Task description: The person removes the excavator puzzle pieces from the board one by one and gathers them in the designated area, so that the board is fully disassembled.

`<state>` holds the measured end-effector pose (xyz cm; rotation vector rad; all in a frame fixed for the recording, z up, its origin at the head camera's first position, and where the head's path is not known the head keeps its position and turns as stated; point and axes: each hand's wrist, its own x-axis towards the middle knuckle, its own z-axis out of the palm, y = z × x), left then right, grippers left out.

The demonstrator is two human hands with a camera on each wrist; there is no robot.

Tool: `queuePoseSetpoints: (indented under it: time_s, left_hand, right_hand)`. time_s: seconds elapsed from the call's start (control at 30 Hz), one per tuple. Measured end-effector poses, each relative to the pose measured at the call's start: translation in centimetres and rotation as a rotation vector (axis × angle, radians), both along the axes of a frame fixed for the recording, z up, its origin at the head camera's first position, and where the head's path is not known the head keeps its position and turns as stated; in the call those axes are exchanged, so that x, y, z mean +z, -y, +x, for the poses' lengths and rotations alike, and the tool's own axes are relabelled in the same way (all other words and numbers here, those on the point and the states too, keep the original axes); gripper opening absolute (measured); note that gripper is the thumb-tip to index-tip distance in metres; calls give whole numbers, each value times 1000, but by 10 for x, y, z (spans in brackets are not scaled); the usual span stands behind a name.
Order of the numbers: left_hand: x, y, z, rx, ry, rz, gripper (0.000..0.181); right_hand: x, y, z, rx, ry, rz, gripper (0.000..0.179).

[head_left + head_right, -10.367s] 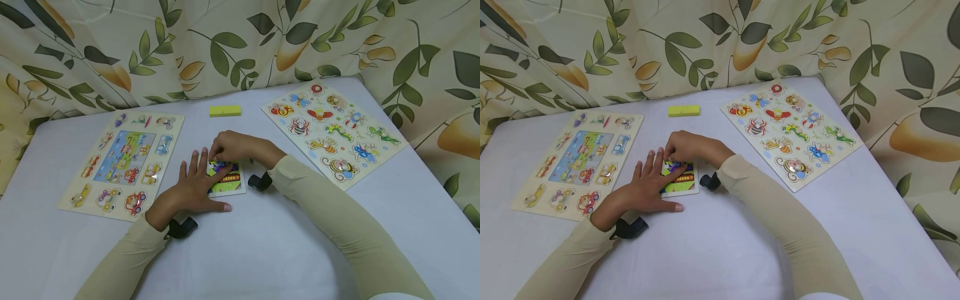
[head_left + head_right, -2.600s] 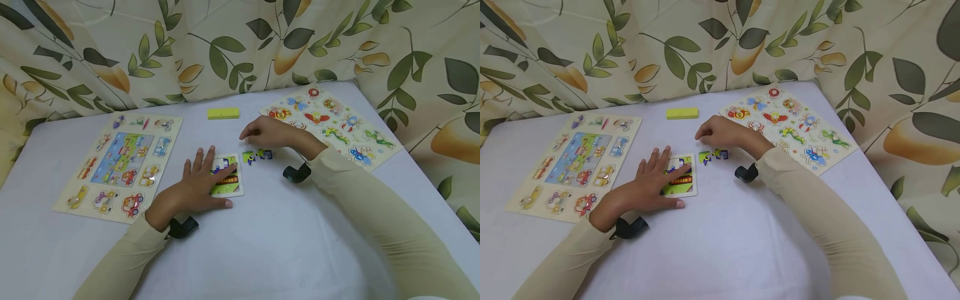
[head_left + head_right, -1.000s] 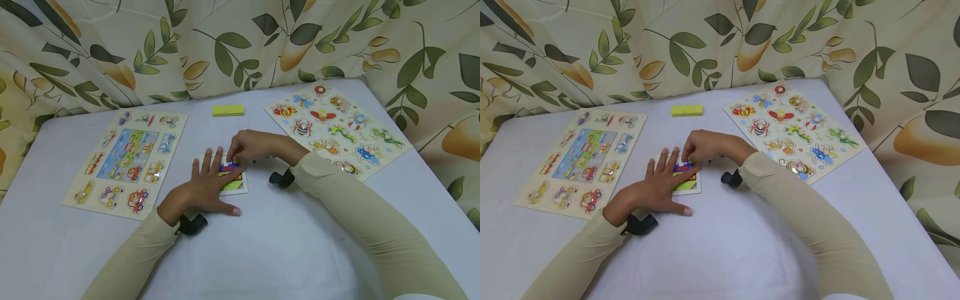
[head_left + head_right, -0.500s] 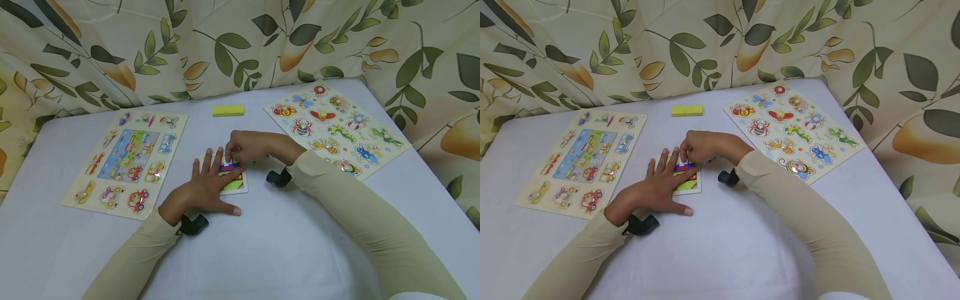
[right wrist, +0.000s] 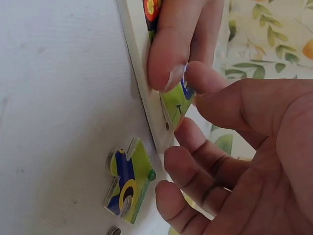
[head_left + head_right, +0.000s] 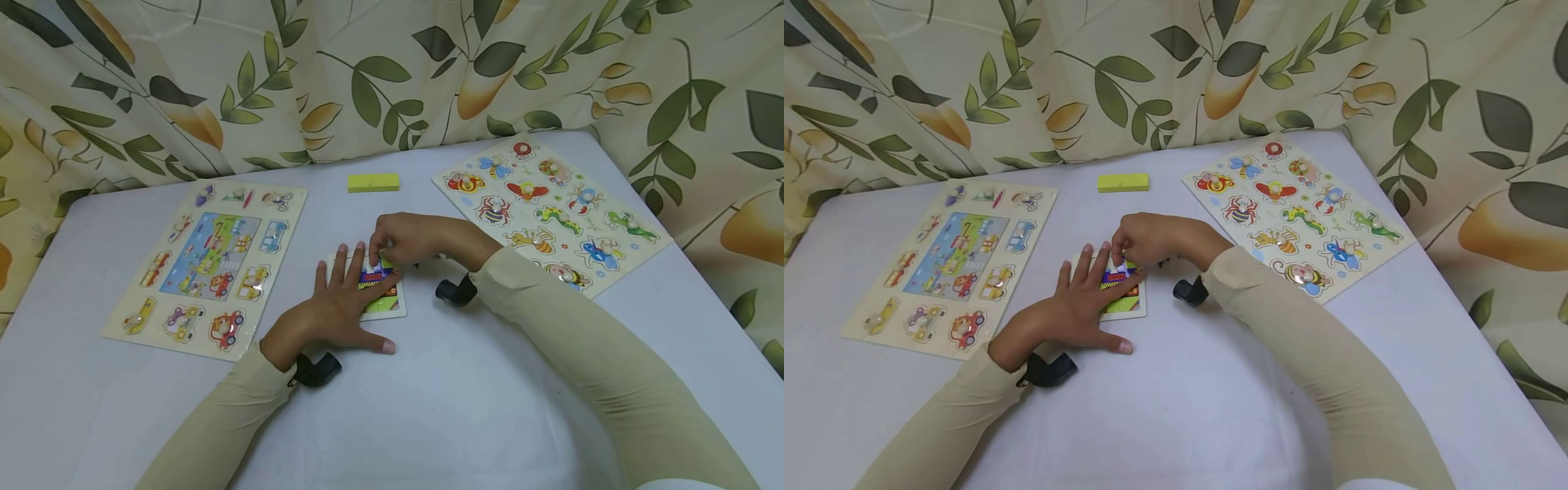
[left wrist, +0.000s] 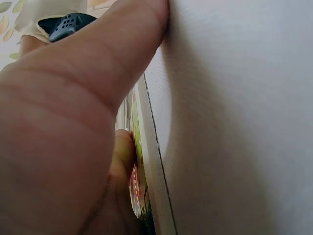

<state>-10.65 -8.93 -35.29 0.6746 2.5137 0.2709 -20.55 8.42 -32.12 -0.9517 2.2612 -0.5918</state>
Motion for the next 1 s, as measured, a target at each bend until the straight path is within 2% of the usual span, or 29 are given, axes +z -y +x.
queuePoseSetpoints:
  time_s: [0.43, 0.57, 1.0]
  left_hand:
    - [-3, 0, -1, 4, -10, -3, 108]
    - [-3, 1, -1, 2, -12, -4, 109]
    - [-2, 1, 0, 5, -7, 5, 109]
  right_hand:
    - [-2, -6, 2, -15, -56, -98, 23]
    - [-2, -6, 2, -48, -49, -112, 19]
    - [-5, -9, 1, -64, -3, -164, 20]
